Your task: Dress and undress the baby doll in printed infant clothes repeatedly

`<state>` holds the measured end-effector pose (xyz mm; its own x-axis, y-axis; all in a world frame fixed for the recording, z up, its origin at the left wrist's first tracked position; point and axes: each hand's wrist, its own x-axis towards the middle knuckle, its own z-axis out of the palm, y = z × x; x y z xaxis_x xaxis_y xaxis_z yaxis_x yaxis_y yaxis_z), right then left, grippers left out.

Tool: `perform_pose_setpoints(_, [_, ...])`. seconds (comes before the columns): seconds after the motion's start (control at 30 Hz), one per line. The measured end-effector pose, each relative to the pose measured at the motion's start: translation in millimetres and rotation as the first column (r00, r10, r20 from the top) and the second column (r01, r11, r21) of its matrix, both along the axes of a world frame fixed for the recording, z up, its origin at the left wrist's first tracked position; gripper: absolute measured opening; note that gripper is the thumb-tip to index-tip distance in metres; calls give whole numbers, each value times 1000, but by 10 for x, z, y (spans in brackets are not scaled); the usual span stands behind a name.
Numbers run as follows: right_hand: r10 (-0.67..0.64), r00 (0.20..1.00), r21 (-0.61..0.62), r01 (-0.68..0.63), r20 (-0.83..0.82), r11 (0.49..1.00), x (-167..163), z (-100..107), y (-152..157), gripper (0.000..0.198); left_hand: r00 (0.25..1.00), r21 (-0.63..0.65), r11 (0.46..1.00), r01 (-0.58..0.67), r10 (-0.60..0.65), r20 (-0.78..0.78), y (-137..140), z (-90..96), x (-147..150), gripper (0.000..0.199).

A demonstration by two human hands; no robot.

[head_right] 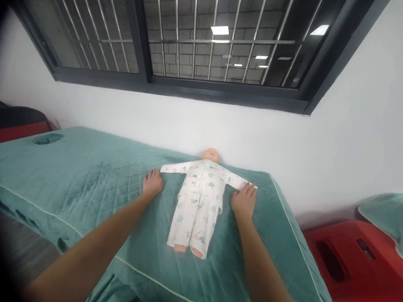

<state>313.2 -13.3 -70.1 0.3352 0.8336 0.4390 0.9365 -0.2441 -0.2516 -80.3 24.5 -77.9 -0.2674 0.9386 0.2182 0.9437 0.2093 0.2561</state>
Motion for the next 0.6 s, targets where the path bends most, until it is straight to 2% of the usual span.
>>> perform_pose_setpoints(0.1, [11, 1000, -62, -11, -8, 998, -25, 24, -187, 72, 997, -22, 997, 75, -75, -20, -275, 9, -203, 58])
perform_pose_setpoints(0.17, [74, 997, -123, -72, 7, 990, -39, 23, -407, 73, 992, -41, 991, 124, -125, -27, -519, -1, -391, 58])
perform_pose_setpoints(0.23, [155, 987, -167, -147, 31, 975, -42, -7, -716, 76, 984, -49, 984, 168, -171, -43, -835, -50, -606, 58])
perform_pose_setpoints(0.3, [223, 973, -177, -209, 64, 962, -22, -71, -1102, 80, 967, 1, 974, 228, -226, -113, -1249, -155, -820, 58])
perform_pose_setpoints(0.4, [360, 922, -172, -335, 143, 926, 65, -226, -1751, 79, 933, 115, 939, 325, -298, -203, -2091, -394, -1072, 57])
perform_pose_setpoints(0.5, [501, 842, -117, -487, 198, 865, 180, -480, -2356, 70, 873, 187, 863, 470, -423, -242, -3113, -597, -1214, 59])
perform_pose_setpoints(0.53, [545, 815, -98, -536, 199, 838, 201, -587, -2529, 68, 825, 158, 817, 555, -518, -224, -3447, -624, -1241, 60])
perform_pose_setpoints(0.57, [542, 817, -59, -542, 199, 839, 204, -701, -2685, 70, 787, 133, 778, 614, -592, -172, -3755, -621, -1259, 59])
perform_pose_setpoints(0.6, [512, 838, -26, -517, 188, 856, 184, -814, -2824, 73, 776, 69, 773, 630, -626, -72, -4028, -589, -1270, 57])
